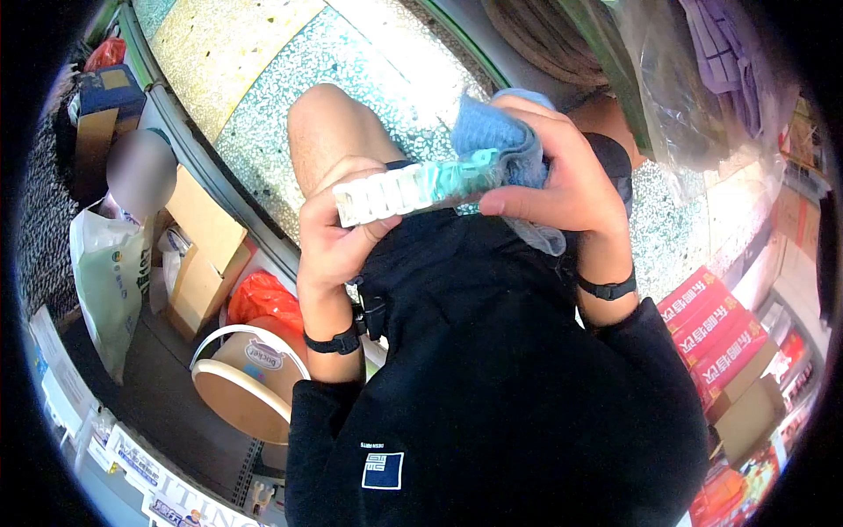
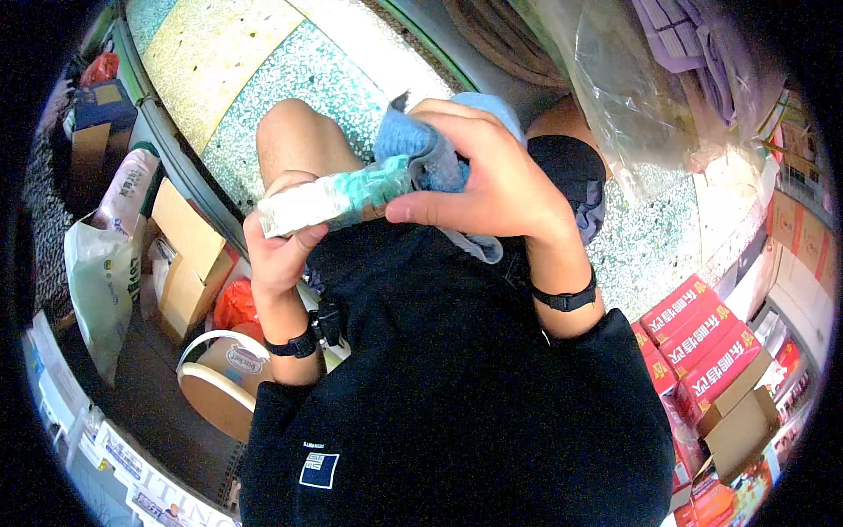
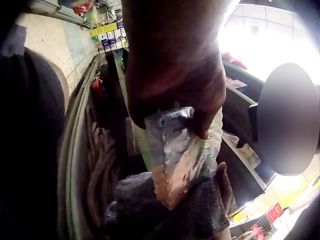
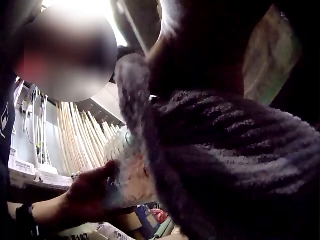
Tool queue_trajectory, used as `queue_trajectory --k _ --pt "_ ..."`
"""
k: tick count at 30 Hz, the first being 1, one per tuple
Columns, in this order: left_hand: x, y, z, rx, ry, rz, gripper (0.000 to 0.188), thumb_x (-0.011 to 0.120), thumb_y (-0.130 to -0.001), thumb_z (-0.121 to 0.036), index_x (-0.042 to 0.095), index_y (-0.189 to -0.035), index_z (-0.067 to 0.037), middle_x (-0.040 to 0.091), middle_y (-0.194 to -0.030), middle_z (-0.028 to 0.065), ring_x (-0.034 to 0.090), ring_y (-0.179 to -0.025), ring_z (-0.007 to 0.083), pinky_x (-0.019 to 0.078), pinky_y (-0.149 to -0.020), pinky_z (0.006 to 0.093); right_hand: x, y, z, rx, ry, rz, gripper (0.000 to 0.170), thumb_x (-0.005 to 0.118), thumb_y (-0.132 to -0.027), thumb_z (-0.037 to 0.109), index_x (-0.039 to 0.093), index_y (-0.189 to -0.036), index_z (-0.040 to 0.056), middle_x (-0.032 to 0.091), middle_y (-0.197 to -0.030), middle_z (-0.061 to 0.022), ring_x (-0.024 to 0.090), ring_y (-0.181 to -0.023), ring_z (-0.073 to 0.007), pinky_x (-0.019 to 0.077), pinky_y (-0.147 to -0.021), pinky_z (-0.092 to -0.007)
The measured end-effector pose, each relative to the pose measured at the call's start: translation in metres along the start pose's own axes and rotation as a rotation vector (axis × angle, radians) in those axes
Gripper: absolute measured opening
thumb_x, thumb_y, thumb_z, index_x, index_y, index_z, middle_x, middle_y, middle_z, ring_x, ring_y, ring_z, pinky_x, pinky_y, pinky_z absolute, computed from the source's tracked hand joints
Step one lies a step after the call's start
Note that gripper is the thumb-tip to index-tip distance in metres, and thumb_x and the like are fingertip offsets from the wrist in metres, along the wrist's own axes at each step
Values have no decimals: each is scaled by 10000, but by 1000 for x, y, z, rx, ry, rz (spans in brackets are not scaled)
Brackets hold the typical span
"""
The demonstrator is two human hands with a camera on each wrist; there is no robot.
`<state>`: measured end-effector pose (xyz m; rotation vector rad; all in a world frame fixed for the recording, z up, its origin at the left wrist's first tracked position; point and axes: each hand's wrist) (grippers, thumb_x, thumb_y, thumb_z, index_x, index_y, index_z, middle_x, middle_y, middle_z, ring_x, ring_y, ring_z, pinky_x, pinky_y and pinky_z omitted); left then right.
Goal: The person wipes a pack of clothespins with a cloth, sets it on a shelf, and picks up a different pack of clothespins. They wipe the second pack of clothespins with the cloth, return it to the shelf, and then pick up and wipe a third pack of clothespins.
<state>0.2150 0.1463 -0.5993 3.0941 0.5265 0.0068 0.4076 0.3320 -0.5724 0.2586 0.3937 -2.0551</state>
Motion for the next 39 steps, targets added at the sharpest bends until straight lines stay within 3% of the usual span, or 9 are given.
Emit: queue_trajectory --k 3,10,18,20,27,31,33,39 --pt "0 2 -1 31 -88 8 276 765 -732 -39 647 -966 49 624 -992 114 604 -902 194 462 -795 280 8 0 -1 -25 -63 -5 305 769 -695 124 625 -915 -31 613 -839 -140 589 -790 -275 457 -721 -339" --pt "2 5 -5 9 -87 8 280 757 -738 -28 642 -985 37 625 -981 104 605 -894 190 460 -787 277 17 2 1 -69 -118 -49 246 741 -703 81 627 -880 -46 621 -814 -142 605 -734 -263 469 -671 -326" --pt "11 5 1 37 -75 21 251 719 -787 -43 641 -1012 36 639 -974 93 608 -929 180 458 -820 280 16 8 -8 71 -167 -81 157 713 -751 71 636 -821 -46 602 -745 -106 578 -674 -195 445 -632 -296" --pt "14 7 -2 -110 -22 4 267 704 -805 -56 640 -1049 33 649 -1000 96 609 -947 181 452 -850 287 18 10 -9 106 -203 -93 155 714 -763 81 639 -818 -43 595 -734 -96 565 -668 -172 437 -625 -289" --pt "16 5 -2 -123 4 33 302 693 -828 -79 630 -1100 37 651 -1073 91 603 -971 172 442 -885 292 17 12 -9 222 -245 -82 153 713 -795 88 654 -846 -43 584 -712 -69 524 -678 -98 427 -619 -267" --pt "13 9 6 -182 111 -37 311 694 -844 -124 629 -1109 28 659 -1057 77 598 -966 146 448 -878 287 16 13 -9 286 -222 -37 153 694 -818 85 661 -889 -46 629 -770 -37 529 -725 -67 439 -648 -250" --pt "13 10 10 -213 177 -63 324 694 -849 -145 626 -1115 26 662 -1048 73 599 -962 140 451 -875 285 18 15 -5 345 -571 -108 164 670 -836 84 663 -933 -49 649 -830 -6 527 -759 -50 453 -676 -242" --pt "12 10 12 -175 279 -79 354 677 -865 -182 610 -1135 37 665 -1062 80 607 -977 145 460 -873 288 12 21 -14 299 -496 -61 156 642 -835 60 654 -940 -55 629 -802 13 515 -745 -48 460 -672 -246"
Point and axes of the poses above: each hand's wrist, its own y-axis away from the middle knuckle, its own x-axis out of the palm, z = x × y
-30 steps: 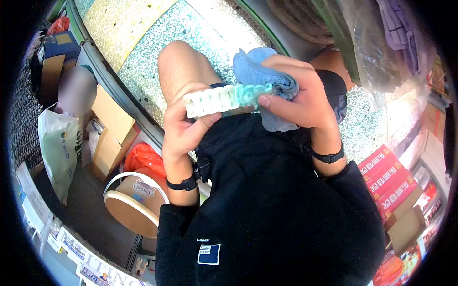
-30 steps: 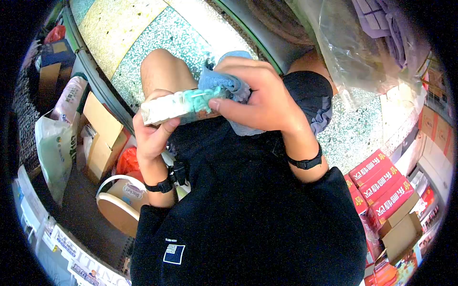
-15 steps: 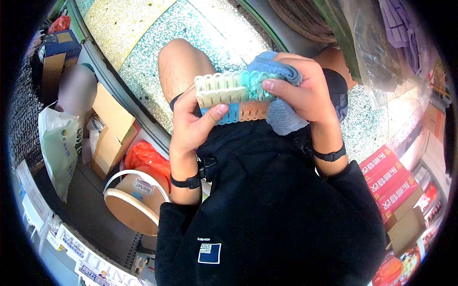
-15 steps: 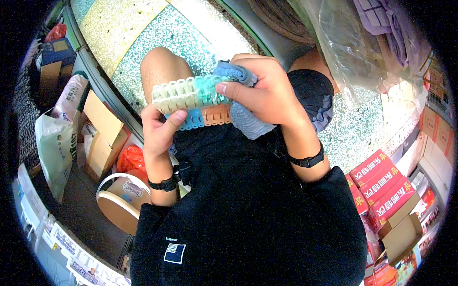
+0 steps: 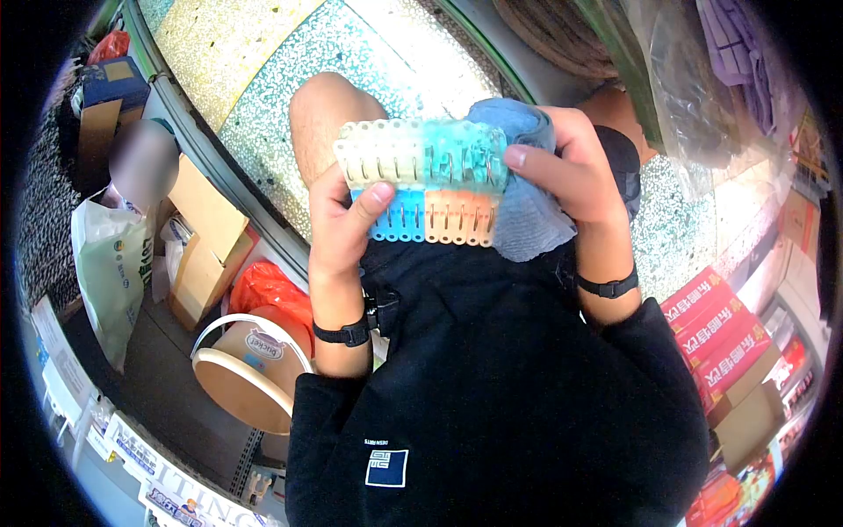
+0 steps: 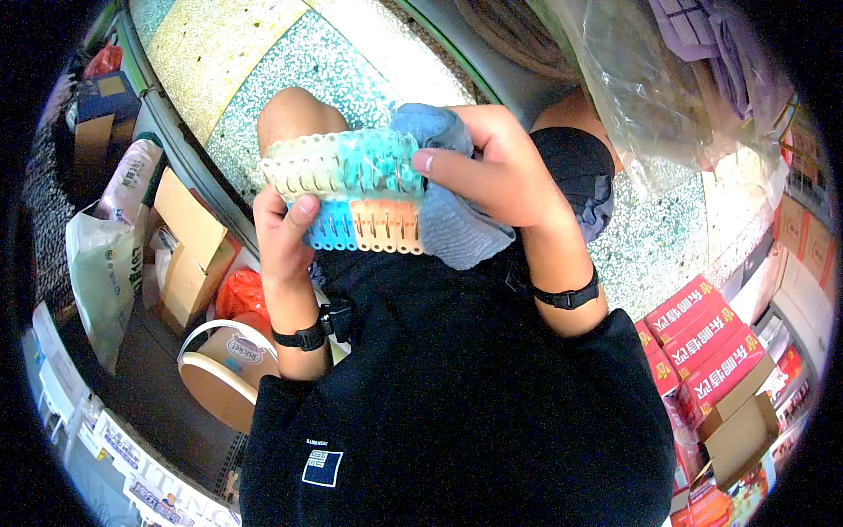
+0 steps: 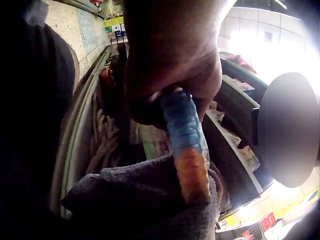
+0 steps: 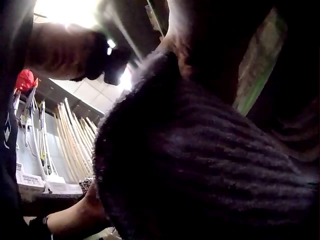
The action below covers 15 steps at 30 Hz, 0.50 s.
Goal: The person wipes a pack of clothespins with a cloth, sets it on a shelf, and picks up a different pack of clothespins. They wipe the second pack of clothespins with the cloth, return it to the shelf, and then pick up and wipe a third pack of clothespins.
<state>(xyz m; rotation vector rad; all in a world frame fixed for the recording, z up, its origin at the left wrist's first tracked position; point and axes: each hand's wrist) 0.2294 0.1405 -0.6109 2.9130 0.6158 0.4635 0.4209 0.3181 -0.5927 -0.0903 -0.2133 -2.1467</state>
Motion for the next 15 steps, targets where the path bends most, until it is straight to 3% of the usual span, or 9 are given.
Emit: queue_trajectory --k 15 --pt "6 -3 5 -94 145 -18 341 626 -883 -143 589 -1154 60 663 -1074 108 624 -969 158 471 -874 293 12 -1 4 14 79 -106 139 647 -834 51 658 -931 -47 629 -777 12 517 -733 -43 458 -657 -237"
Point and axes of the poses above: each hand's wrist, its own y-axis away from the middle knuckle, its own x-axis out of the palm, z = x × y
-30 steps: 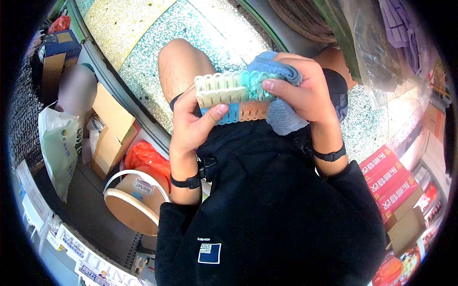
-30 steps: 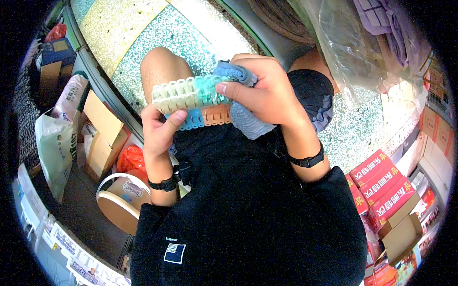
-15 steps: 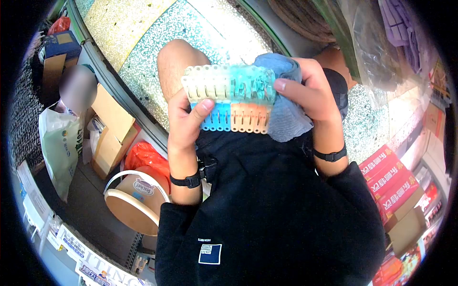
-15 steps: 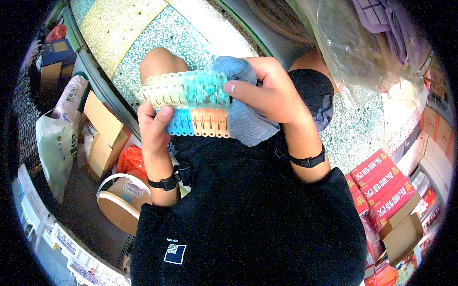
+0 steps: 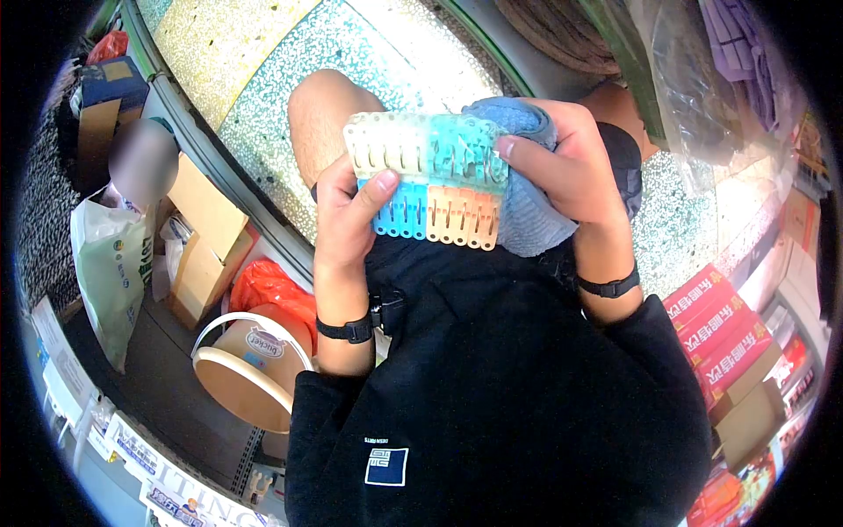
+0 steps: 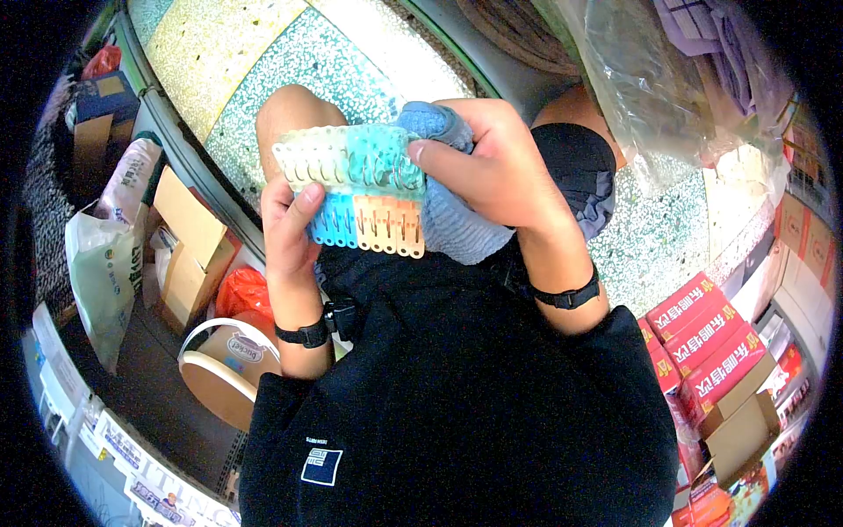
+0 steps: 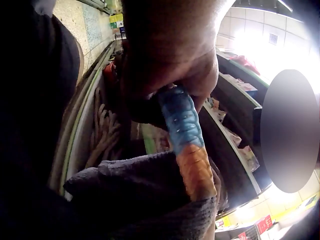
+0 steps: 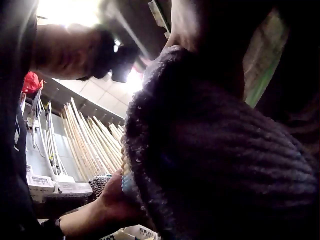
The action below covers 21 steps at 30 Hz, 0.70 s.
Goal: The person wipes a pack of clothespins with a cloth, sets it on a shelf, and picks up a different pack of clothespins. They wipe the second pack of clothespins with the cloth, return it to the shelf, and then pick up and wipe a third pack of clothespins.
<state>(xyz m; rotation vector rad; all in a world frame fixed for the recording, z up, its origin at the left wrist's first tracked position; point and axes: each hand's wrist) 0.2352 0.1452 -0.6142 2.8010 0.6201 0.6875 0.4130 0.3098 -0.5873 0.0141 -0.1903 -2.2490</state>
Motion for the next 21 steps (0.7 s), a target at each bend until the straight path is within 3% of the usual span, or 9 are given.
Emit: queue_trajectory --k 7,9,12,21 --pt "-6 -1 4 -10 92 -3 364 623 -882 -141 568 -1176 67 655 -1093 132 632 -980 184 480 -878 300 -6 1 1 15 68 41 126 655 -841 68 660 -902 -42 623 -757 23 515 -719 -42 448 -639 -235" --pt "-8 -1 4 -13 134 5 371 622 -882 -143 563 -1181 68 653 -1100 137 634 -983 191 482 -880 304 -9 3 6 127 -34 53 119 653 -850 86 663 -861 -32 602 -730 40 496 -692 -33 426 -610 -228" --pt "-12 -2 5 -41 173 13 388 621 -881 -155 555 -1190 70 647 -1113 146 634 -993 197 483 -888 310 -3 1 4 100 -238 3 127 640 -862 96 661 -826 -25 574 -709 59 470 -661 -25 401 -582 -221" --pt "-13 -3 6 -76 225 9 404 616 -880 -171 547 -1193 75 642 -1124 159 634 -1007 211 484 -894 312 -5 -1 -1 94 -183 -13 109 662 -850 89 681 -855 -19 603 -717 55 493 -658 -19 398 -557 -208"
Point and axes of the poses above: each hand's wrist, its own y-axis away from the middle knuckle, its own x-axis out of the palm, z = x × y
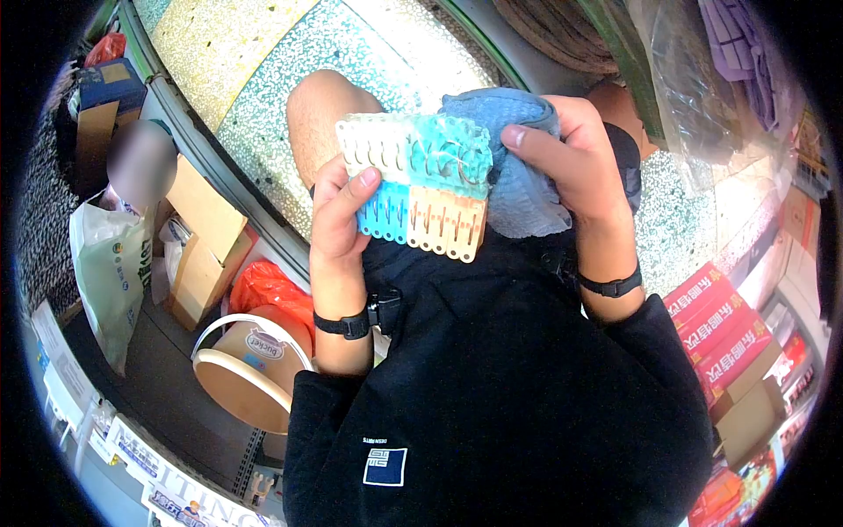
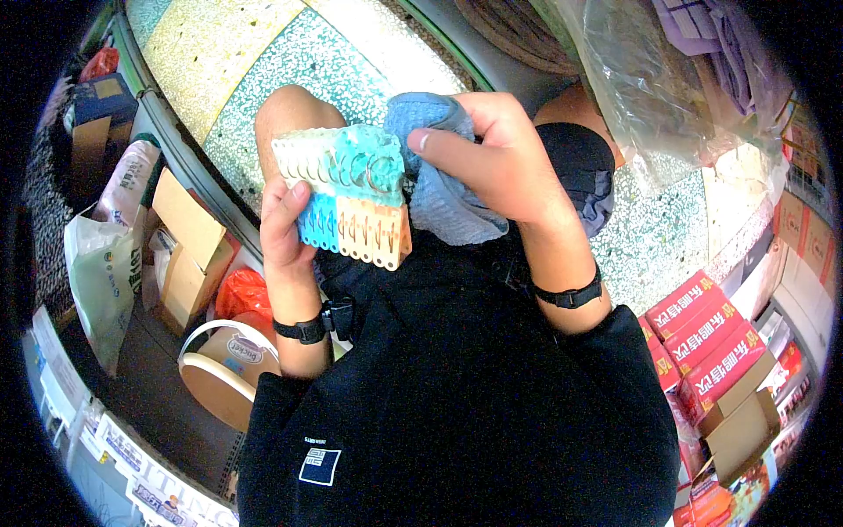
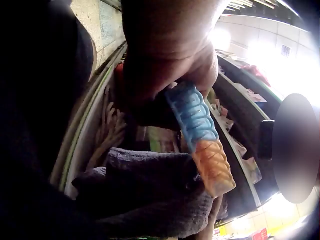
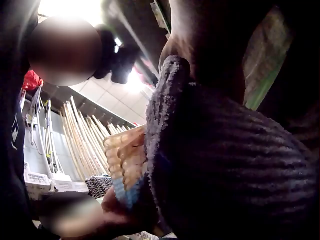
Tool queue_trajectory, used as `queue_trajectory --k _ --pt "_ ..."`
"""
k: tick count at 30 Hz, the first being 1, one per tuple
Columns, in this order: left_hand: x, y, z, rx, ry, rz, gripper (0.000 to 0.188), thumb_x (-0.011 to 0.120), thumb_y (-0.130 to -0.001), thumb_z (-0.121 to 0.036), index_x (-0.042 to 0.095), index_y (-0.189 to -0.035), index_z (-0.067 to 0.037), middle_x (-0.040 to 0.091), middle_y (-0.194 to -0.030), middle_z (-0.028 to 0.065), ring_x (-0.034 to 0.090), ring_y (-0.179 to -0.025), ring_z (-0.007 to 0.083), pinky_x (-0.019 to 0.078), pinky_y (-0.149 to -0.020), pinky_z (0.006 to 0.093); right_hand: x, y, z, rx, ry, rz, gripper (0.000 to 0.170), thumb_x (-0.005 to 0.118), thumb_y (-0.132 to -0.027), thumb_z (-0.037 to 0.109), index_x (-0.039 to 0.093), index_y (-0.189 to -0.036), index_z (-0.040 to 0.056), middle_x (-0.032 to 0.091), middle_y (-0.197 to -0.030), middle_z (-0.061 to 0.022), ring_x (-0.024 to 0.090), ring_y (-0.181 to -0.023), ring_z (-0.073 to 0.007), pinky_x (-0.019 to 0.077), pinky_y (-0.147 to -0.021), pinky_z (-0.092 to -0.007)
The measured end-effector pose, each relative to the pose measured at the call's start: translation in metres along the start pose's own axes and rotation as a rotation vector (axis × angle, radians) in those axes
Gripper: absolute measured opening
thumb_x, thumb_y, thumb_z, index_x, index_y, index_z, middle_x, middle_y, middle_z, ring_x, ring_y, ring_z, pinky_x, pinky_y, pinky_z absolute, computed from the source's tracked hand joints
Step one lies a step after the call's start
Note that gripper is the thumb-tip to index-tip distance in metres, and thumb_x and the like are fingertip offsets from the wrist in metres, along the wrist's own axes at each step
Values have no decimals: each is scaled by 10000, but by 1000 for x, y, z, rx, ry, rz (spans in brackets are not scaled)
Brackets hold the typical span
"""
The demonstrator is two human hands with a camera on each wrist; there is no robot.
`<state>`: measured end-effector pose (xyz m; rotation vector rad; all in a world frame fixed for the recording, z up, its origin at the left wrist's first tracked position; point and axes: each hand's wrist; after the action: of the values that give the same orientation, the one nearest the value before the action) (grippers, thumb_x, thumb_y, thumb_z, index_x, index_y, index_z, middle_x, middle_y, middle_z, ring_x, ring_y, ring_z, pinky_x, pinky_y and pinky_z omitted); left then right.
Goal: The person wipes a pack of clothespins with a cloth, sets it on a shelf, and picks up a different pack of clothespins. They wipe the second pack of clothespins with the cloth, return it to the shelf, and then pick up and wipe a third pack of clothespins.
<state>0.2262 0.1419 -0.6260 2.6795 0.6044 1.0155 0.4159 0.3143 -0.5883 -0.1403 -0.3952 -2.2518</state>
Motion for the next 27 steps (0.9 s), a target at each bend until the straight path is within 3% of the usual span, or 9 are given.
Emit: queue_trajectory --k 7,12,16,21,23,27 --pt "1 0 -1 -23 -69 0 380 635 -871 -149 562 -1168 77 659 -1083 145 644 -962 195 493 -867 302 8 -3 -1 10 107 16 131 708 -824 99 688 -880 -17 627 -734 32 519 -677 -36 445 -600 -232" --pt "0 -1 -2 -28 -92 21 369 633 -876 -149 568 -1160 76 659 -1082 142 642 -955 183 492 -859 294 7 -3 -2 -93 285 -19 170 711 -825 107 673 -902 -39 653 -774 -6 544 -740 -54 477 -666 -256" --pt "1 -2 0 -1 -79 16 368 627 -879 -152 567 -1166 70 657 -1086 141 641 -964 188 492 -862 297 7 -5 -4 -47 241 -17 158 697 -842 106 671 -910 -34 652 -793 6 537 -744 -49 473 -678 -251" --pt "-2 -3 1 40 -35 -6 404 615 -885 -188 551 -1189 70 649 -1105 150 638 -990 208 492 -877 311 7 -4 -4 66 -35 13 192 663 -892 163 671 -915 -27 630 -801 35 518 -744 -40 453 -666 -230" --pt "1 -4 -1 96 -17 -71 439 606 -888 -206 527 -1215 76 637 -1133 163 634 -1012 226 490 -894 327 5 -2 -2 56 -4 35 201 660 -895 172 672 -914 -28 629 -799 33 516 -740 -39 449 -658 -226" --pt "-3 -6 -2 83 29 -23 452 593 -894 -200 505 -1229 91 622 -1158 182 625 -1038 244 481 -915 340 8 0 0 15 41 70 203 658 -895 176 673 -899 -26 624 -782 28 510 -723 -36 440 -640 -224"
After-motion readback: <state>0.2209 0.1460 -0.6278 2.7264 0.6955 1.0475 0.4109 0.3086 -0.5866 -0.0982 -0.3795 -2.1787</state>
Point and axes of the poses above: each hand's wrist, its own y-axis away from the middle knuckle, its own x-axis out of the palm, z = x × y
